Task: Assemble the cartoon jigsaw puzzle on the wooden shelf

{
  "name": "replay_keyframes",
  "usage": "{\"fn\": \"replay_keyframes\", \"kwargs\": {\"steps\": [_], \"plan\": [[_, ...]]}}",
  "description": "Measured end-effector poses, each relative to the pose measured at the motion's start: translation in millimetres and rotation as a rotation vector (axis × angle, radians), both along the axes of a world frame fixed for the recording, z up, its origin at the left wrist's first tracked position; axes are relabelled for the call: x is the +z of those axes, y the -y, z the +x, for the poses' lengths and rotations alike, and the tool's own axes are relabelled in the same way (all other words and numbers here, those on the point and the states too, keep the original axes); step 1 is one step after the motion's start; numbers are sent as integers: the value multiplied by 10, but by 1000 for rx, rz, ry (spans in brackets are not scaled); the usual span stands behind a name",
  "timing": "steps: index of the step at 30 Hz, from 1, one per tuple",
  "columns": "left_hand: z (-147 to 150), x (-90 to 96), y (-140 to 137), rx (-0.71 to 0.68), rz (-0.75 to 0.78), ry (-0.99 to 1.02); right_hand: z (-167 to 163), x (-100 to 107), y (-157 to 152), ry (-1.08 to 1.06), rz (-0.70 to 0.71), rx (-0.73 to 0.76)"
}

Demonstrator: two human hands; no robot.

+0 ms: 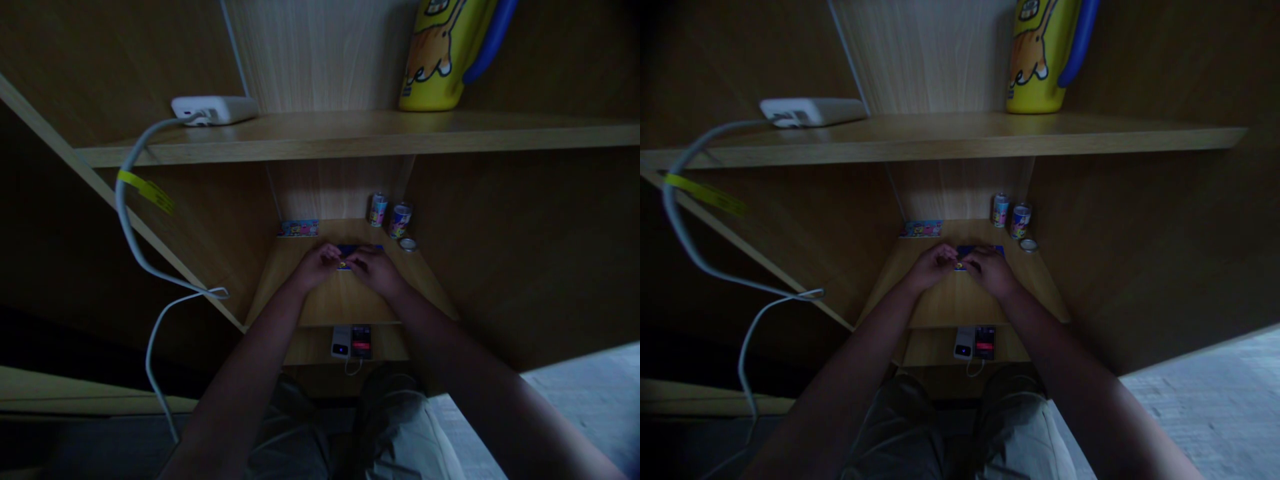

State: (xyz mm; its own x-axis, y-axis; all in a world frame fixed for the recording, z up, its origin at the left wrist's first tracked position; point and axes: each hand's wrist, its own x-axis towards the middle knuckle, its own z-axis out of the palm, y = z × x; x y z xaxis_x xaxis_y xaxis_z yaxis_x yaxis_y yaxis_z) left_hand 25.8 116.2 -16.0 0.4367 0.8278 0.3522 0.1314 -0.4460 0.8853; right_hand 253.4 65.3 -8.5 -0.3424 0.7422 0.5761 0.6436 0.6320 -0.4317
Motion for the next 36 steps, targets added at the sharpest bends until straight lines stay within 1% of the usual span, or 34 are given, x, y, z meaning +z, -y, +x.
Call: {"fn": "replay_keyframes", "kwargs": {"steps": [3,8,11,15,17,20,22,25,28,30,33,36], "plan": [[9,-42,-33,5,-4,53,9,-31,-32,0,10,17],[15,-106,-85,-72,-59,130,7,-67,-36,-61,37,87],[21,-114,-97,-92,-121,154,-5,-86,-22,-79,5,104],[32,-115,-100,-63,-147,151,-16,-115,-22,-142,-41,51],[36,-123,-101,-53,-145,150,-16,-128,-29,-167,-92,75],[44,-136,-105,-64,-140,135,-14,-142,-41,-201,-167,151],[49,-134,-103,-77,-130,127,-7,-146,-46,-252,-176,144],[41,-93,-74,-12,-34,81,19,-146,-54,-315,-132,31],[7,-18,-22,76,152,-93,64,-138,-65,-303,-116,-141],[-16,23,3,99,265,-213,92,-129,-72,-235,-125,-233],[-28,44,11,119,381,-326,122,-112,-72,-82,-104,-293],[-18,38,4,105,437,-381,142,-93,-53,-3,-47,-322]]}}
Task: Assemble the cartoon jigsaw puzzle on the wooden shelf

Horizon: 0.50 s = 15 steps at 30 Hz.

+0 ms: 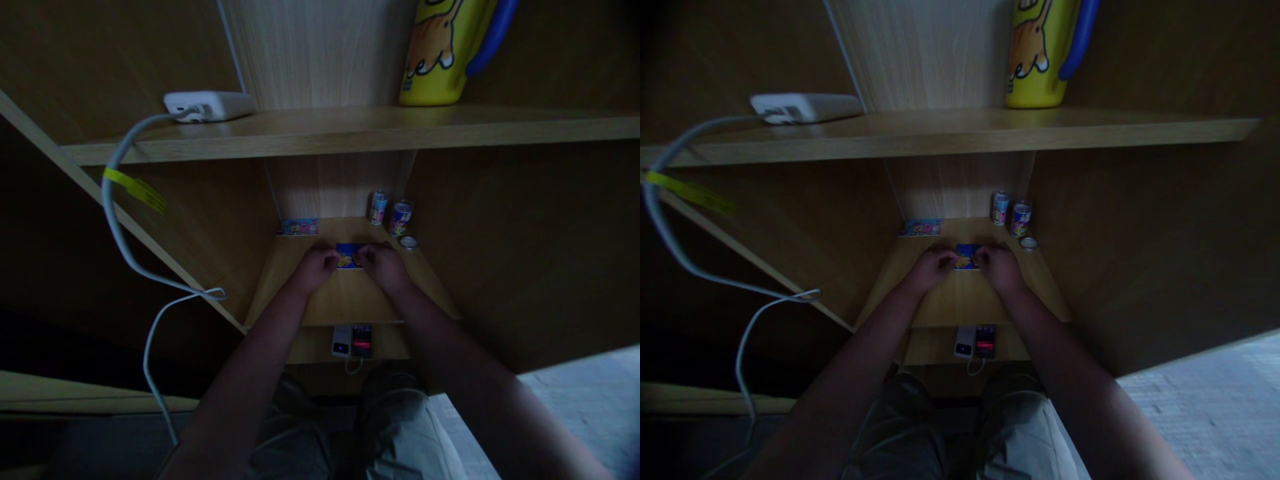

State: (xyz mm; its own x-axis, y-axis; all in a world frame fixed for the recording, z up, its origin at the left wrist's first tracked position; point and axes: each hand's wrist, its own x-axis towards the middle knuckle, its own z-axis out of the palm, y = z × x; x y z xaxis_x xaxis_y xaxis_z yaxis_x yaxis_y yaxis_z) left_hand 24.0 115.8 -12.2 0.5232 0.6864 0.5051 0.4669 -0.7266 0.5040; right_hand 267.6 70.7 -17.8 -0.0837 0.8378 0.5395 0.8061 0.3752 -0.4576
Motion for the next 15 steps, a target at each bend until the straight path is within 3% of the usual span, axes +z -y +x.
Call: {"fn": "replay_keyframes", "kwargs": {"steps": [4,10,15], "plan": [[9,4,7,-18,36,-20,29,12,25,7,57,-3],[-4,-6,-5,-65,61,-16,43,-9,-5,18,57,151],[4,-8,5,-60,36,-11,24,-33,-20,34,53,194]]}}
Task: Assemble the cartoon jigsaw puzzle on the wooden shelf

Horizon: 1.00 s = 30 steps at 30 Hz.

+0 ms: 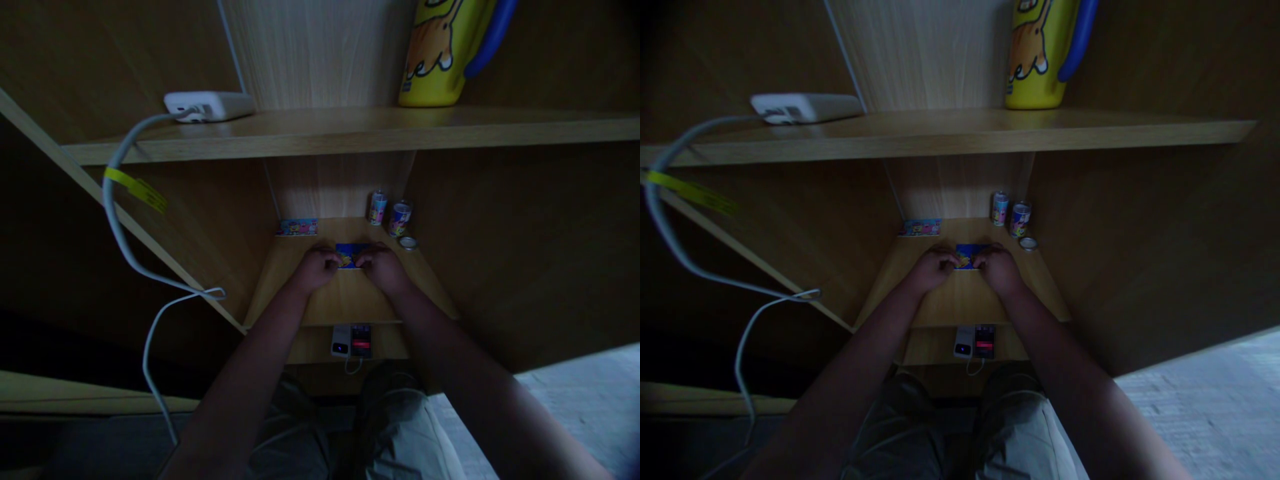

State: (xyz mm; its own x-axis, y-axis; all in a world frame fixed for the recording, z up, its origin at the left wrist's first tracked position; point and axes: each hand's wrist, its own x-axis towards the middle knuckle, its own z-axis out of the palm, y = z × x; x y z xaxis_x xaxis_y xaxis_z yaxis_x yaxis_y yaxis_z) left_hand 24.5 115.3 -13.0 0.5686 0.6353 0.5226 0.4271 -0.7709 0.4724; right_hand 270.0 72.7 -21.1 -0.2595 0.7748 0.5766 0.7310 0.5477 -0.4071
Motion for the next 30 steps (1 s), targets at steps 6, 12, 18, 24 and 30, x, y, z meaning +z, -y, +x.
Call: {"fn": "replay_keyframes", "kwargs": {"steps": [6,12,18,24,30], "plan": [[12,17,10,19,-46,-10,-19,-11,12,6,17,-43],[28,33,21,10,-79,12,-3,20,10,42,29,-23],[24,31,22,9,-79,16,-37,19,20,119,15,31],[17,23,10,-6,-76,15,-60,26,47,113,15,48],[16,4,1,12,-70,27,-78,26,43,75,29,96]]}}
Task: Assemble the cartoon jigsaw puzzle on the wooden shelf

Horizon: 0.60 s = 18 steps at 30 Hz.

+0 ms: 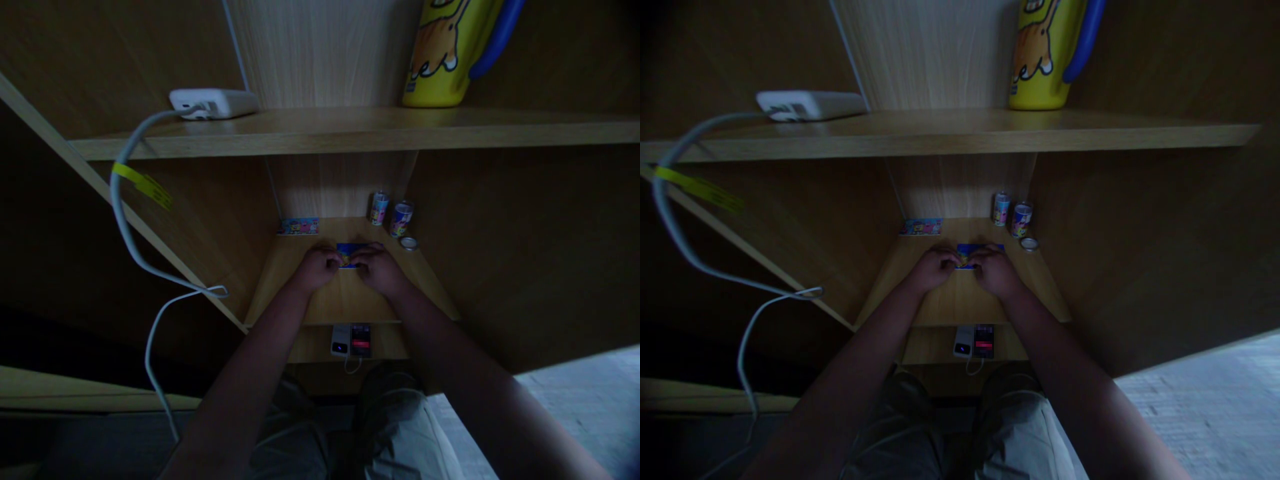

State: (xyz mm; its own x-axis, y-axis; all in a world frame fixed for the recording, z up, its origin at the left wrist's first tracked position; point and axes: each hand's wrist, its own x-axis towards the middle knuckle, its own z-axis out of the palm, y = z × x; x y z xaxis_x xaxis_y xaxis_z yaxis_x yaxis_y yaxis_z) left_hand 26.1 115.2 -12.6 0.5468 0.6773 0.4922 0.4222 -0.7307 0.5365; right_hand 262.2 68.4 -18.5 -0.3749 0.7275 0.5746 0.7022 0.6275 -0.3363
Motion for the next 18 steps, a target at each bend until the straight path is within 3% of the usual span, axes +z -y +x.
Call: {"fn": "replay_keyframes", "kwargs": {"steps": [18], "plan": [[6,15,15,6,-15,-3,3,-56,-47,-54,-23,49]]}}
